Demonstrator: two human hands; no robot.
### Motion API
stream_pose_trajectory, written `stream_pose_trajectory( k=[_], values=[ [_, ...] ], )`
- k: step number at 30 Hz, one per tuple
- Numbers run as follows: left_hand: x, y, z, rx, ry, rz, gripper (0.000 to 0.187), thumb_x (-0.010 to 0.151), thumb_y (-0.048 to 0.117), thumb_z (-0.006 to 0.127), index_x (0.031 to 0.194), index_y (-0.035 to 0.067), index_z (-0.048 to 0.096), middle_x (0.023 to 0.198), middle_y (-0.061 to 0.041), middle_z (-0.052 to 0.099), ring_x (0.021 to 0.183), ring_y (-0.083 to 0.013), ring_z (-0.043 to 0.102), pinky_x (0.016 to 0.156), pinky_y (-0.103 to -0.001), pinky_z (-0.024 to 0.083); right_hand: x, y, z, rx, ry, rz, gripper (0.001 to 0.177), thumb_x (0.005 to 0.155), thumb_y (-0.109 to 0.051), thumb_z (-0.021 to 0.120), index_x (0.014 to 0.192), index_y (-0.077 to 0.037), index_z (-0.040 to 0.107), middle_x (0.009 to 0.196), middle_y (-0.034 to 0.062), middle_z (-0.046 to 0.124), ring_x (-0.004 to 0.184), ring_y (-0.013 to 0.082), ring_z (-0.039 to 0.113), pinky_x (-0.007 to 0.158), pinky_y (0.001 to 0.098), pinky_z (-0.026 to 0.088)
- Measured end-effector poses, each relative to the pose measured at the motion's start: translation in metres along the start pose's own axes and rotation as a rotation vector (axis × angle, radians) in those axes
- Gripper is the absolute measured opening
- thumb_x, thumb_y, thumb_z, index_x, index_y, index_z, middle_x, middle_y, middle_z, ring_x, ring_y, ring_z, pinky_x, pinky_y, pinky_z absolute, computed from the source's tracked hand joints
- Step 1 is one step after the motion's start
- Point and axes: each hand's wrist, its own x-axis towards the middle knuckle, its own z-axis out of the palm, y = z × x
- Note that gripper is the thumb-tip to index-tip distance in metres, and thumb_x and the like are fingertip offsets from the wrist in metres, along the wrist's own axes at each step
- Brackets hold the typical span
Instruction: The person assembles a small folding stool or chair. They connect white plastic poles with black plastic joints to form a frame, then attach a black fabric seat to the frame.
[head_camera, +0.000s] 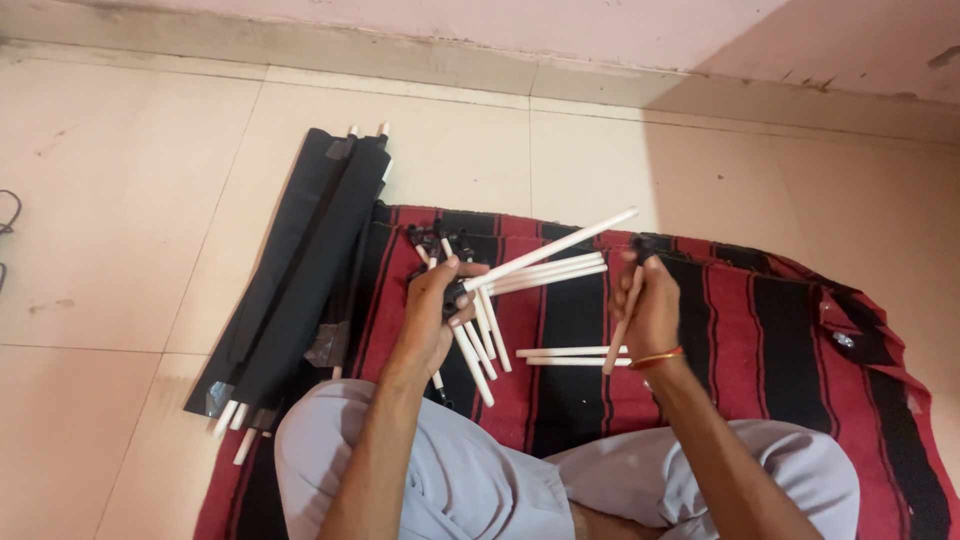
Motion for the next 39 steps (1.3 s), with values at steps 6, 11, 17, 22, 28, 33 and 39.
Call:
stream_pose_trajectory(
  k=[6, 11, 17, 22, 28, 33, 39],
  values=[
    [-0.002, 0.0, -0.006, -0.059, -0.037, 0.012, 0.043, 0.107, 0.028, 0.049, 0.097, -0.006, 0.073, 0.062, -0.001, 0.048, 0.046, -0.0068, 0.034, 0.044, -0.023, 0.026, 0.02, 0.0, -0.02, 0.162, -0.035, 0.069, 0.035, 0.106, -0.031, 0.035, 0.09, -0.009, 0.056, 0.074, -0.0008, 0.043, 0.064, 0.0117, 0.041, 0.056, 0.0283, 0.035],
    [0.0, 0.0, -0.005, -0.064, -0.044, 0.016, 0.044, 0.107, 0.028, 0.049, 0.095, -0.006, 0.073, 0.062, -0.001, 0.048, 0.046, -0.0066, 0.034, 0.043, -0.022, 0.026, 0.025, 0.002, -0.026, 0.159, -0.068, 0.014, 0.035, 0.106, -0.03, 0.033, 0.09, -0.008, 0.056, 0.075, -0.0005, 0.044, 0.063, 0.0116, 0.041, 0.054, 0.0278, 0.035],
    [-0.002, 0.003, -0.005, -0.049, -0.042, 0.014, 0.046, 0.108, 0.029, 0.048, 0.093, -0.007, 0.072, 0.065, -0.003, 0.05, 0.048, -0.0063, 0.035, 0.042, -0.022, 0.026, 0.026, 0.001, -0.032, 0.19, -0.12, -0.021, 0.037, 0.107, -0.03, 0.031, 0.091, -0.008, 0.056, 0.075, -0.0014, 0.043, 0.063, 0.011, 0.041, 0.054, 0.027, 0.033],
    [-0.003, 0.005, -0.006, -0.01, 0.034, 0.024, 0.048, 0.107, 0.028, 0.044, 0.09, -0.01, 0.069, 0.079, -0.007, 0.064, 0.059, -0.006, 0.045, 0.044, -0.022, 0.029, 0.025, 0.003, -0.044, -0.054, -0.105, -0.033, 0.04, 0.105, -0.029, 0.03, 0.089, -0.004, 0.058, 0.07, -0.0016, 0.041, 0.06, 0.0111, 0.037, 0.053, 0.029, 0.033],
    [0.003, -0.009, -0.01, 0.098, 0.01, -0.041, 0.061, 0.11, 0.037, 0.038, 0.089, -0.01, 0.072, 0.064, -0.003, 0.048, 0.052, -0.007, 0.04, 0.043, -0.02, 0.03, 0.016, 0.013, -0.069, -0.102, -0.128, 0.073, 0.046, 0.105, -0.031, 0.028, 0.094, 0.001, 0.061, 0.069, -0.002, 0.04, 0.059, 0.0104, 0.036, 0.054, 0.0286, 0.034],
    [0.015, -0.037, -0.007, 0.182, 0.087, -0.097, 0.065, 0.109, 0.041, 0.036, 0.087, -0.007, 0.073, 0.066, -0.003, 0.051, 0.058, -0.0067, 0.044, 0.046, -0.021, 0.034, 0.001, 0.03, -0.088, -0.179, -0.075, 0.093, 0.044, 0.104, -0.026, 0.027, 0.096, 0.001, 0.061, 0.07, -0.0013, 0.041, 0.06, 0.0105, 0.037, 0.054, 0.0287, 0.034],
    [0.024, -0.069, -0.008, 0.275, 0.165, -0.13, 0.072, 0.104, 0.058, 0.023, 0.094, 0.002, 0.068, 0.08, -0.007, 0.065, 0.068, -0.0099, 0.057, 0.058, -0.023, 0.048, -0.009, 0.063, -0.111, -0.025, -0.027, 0.234, 0.038, 0.107, -0.025, 0.031, 0.1, -0.001, 0.059, 0.069, -0.0013, 0.042, 0.059, 0.0101, 0.038, 0.053, 0.0275, 0.034]
  ],
)
